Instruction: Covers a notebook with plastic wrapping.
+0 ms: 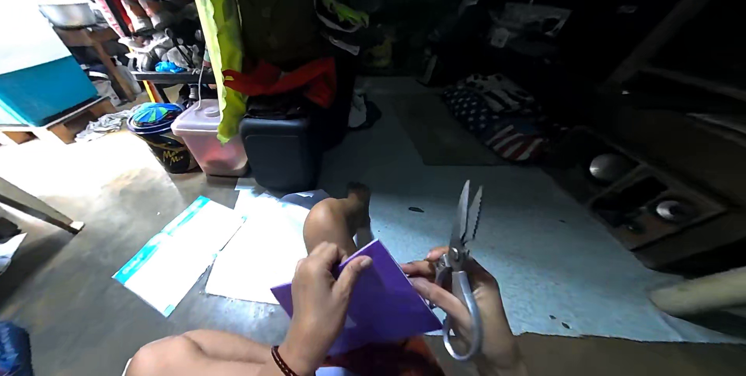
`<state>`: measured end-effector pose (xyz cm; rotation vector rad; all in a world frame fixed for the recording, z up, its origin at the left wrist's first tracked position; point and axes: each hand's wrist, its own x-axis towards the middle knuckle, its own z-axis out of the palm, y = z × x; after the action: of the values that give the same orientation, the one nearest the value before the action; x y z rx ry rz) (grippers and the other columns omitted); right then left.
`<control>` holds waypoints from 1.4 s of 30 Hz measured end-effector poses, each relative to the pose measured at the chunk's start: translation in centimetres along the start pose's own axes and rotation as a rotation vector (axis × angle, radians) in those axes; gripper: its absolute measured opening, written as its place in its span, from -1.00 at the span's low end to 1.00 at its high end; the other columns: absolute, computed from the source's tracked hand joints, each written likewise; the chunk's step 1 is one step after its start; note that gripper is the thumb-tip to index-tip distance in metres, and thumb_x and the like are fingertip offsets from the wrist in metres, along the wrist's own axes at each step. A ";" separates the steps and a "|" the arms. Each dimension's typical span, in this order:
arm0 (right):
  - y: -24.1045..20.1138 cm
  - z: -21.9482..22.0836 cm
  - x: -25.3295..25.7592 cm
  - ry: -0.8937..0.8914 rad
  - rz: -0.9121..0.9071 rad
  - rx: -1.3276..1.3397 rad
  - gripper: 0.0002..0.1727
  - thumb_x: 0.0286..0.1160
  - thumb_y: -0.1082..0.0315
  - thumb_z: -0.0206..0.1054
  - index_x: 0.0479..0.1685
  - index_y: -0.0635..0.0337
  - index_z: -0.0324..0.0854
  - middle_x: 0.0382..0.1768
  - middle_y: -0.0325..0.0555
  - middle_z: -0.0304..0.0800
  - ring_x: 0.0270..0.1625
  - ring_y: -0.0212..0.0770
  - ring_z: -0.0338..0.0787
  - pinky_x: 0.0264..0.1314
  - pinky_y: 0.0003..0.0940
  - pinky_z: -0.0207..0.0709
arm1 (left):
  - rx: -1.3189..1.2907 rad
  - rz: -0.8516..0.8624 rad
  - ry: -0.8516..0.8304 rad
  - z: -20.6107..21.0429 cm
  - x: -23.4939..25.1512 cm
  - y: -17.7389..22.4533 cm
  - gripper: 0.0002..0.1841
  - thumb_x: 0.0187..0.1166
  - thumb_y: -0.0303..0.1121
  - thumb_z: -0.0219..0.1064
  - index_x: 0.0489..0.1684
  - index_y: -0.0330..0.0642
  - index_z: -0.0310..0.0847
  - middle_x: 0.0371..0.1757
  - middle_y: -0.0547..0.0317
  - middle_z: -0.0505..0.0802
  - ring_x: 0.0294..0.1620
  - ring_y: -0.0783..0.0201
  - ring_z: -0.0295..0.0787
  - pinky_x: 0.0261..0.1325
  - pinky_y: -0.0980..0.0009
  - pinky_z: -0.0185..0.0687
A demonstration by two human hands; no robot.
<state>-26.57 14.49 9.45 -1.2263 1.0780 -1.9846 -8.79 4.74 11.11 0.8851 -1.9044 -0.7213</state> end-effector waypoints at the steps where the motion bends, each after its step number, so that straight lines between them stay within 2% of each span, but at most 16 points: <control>1: 0.3 0.0 0.0 -0.001 -0.049 -0.030 -0.63 0.21 0.47 0.60 -0.01 0.05 0.61 -0.19 -0.19 0.97 -0.17 -0.30 0.96 -0.10 -0.48 0.83 | 0.019 -0.014 -0.032 0.3 -0.4 0.1 -0.56 0.57 0.05 0.35 -0.56 -0.12 0.66 -0.54 0.34 0.61 -0.52 0.48 0.52 -0.43 0.47 0.44; 4: 0.5 -0.1 -0.2 0.005 -0.141 -0.112 -0.57 0.13 0.55 0.59 0.00 0.04 0.61 -0.18 -0.26 0.97 -0.19 -0.37 0.94 -0.11 -0.54 0.81 | 0.039 -0.028 -0.166 0.4 -0.6 0.8 -0.53 0.62 0.08 0.29 -0.53 -0.14 0.64 -0.54 0.30 0.60 -0.53 0.40 0.52 -0.44 0.39 0.46; 6: 0.5 -0.1 -0.3 0.030 -0.150 -0.160 -0.56 0.08 0.60 0.57 -0.01 0.07 0.61 -0.14 -0.27 0.97 -0.13 -0.35 0.95 -0.08 -0.52 0.83 | 0.039 -0.010 -0.231 0.6 -0.2 0.9 -0.55 0.64 0.04 0.29 -0.47 -0.18 0.64 -0.53 0.25 0.61 -0.51 0.36 0.53 -0.42 0.36 0.46; 9: 1.1 0.2 -0.5 0.108 -0.135 -0.220 -0.54 0.00 0.69 0.50 -0.04 0.15 0.62 -0.08 -0.27 0.97 -0.03 -0.36 0.94 0.03 -0.49 0.83 | -0.030 0.136 -0.202 2.0 0.4 -0.5 -0.74 0.60 -0.20 0.40 -0.18 -0.26 0.76 -0.33 0.16 0.81 -0.32 0.36 0.75 -0.20 0.43 0.70; 11: 1.4 0.3 -0.7 0.158 -0.109 -0.227 -0.56 0.00 0.71 0.47 -0.06 0.16 0.62 -0.09 -0.28 0.97 -0.03 -0.38 0.94 0.05 -0.51 0.82 | -0.087 0.276 -0.153 2.8 0.5 -1.3 -0.79 0.51 -0.39 0.44 -0.03 -0.31 0.81 -0.15 0.06 0.89 -0.15 0.35 0.84 0.00 0.47 0.76; 13: 1.5 0.2 -0.9 0.188 -0.097 -0.186 -0.59 0.06 0.71 0.46 -0.08 0.15 0.64 -0.13 -0.26 0.98 -0.05 -0.36 0.95 0.05 -0.48 0.83 | -0.127 0.341 -0.138 3.2 0.4 -1.8 -0.78 0.44 -0.47 0.46 -0.01 -0.29 0.86 -0.05 0.04 0.90 -0.04 0.35 0.85 0.12 0.50 0.75; 16: 1.3 -0.1 -0.5 0.200 -0.029 -0.123 -0.63 0.15 0.69 0.43 -0.07 0.14 0.59 -0.20 -0.27 0.98 -0.12 -0.37 0.96 -0.03 -0.50 0.83 | -0.186 0.381 -0.162 3.3 0.5 -2.5 -0.79 0.41 -0.52 0.47 -0.04 -0.30 0.88 -0.02 0.02 0.91 0.05 0.35 0.85 0.22 0.51 0.72; 21: 0.5 -0.7 0.8 0.223 0.236 0.056 -0.61 0.10 0.71 0.39 -0.09 0.16 0.51 -0.40 -0.24 0.94 -0.38 -0.42 0.90 -0.34 -0.59 0.74 | -0.250 0.388 -0.236 3.4 0.6 -2.9 -0.80 0.46 -0.53 0.41 -0.03 -0.31 0.86 -0.06 0.03 0.85 0.00 0.41 0.77 0.15 0.59 0.68; 26: 0.5 -1.5 1.5 0.171 0.426 0.160 -0.65 0.14 0.65 0.40 -0.10 0.13 0.49 -0.46 -0.24 0.90 -0.47 -0.41 0.86 -0.39 -0.57 0.73 | -0.306 0.380 -0.218 3.5 0.5 -3.3 -0.82 0.47 -0.54 0.40 -0.07 -0.27 0.88 -0.07 0.07 0.87 0.04 0.42 0.78 0.20 0.58 0.69; 32: 0.6 -1.8 1.4 0.122 0.434 0.188 -0.63 0.11 0.64 0.42 -0.11 0.12 0.51 -0.43 -0.23 0.91 -0.43 -0.41 0.87 -0.35 -0.55 0.75 | -0.276 0.399 -0.167 3.6 0.1 -3.4 -0.86 0.53 -0.46 0.40 -0.12 -0.14 0.91 -0.06 0.13 0.86 0.08 0.39 0.72 0.23 0.53 0.61; 36: 0.6 -2.0 1.3 0.107 0.414 0.168 -0.62 0.12 0.66 0.39 -0.08 0.16 0.47 -0.38 -0.15 0.94 -0.35 -0.32 0.93 -0.28 -0.48 0.80 | -0.245 0.452 -0.197 3.4 0.3 -3.0 -0.84 0.46 -0.51 0.39 -0.14 -0.22 0.89 -0.13 0.13 0.85 0.04 0.37 0.70 0.22 0.54 0.58; 42: 0.8 -2.0 1.4 0.116 0.446 0.179 -0.64 0.14 0.65 0.40 -0.07 0.15 0.49 -0.40 -0.20 0.92 -0.38 -0.37 0.91 -0.29 -0.51 0.78 | -0.175 0.518 -0.264 3.2 0.9 -1.9 -0.77 0.40 -0.42 0.47 -0.04 -0.21 0.89 -0.14 0.07 0.84 -0.01 0.32 0.70 0.14 0.51 0.58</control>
<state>-28.90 13.65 8.86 -0.7095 1.0905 -1.7725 -11.41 3.31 8.71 0.1717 -2.1381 -0.6916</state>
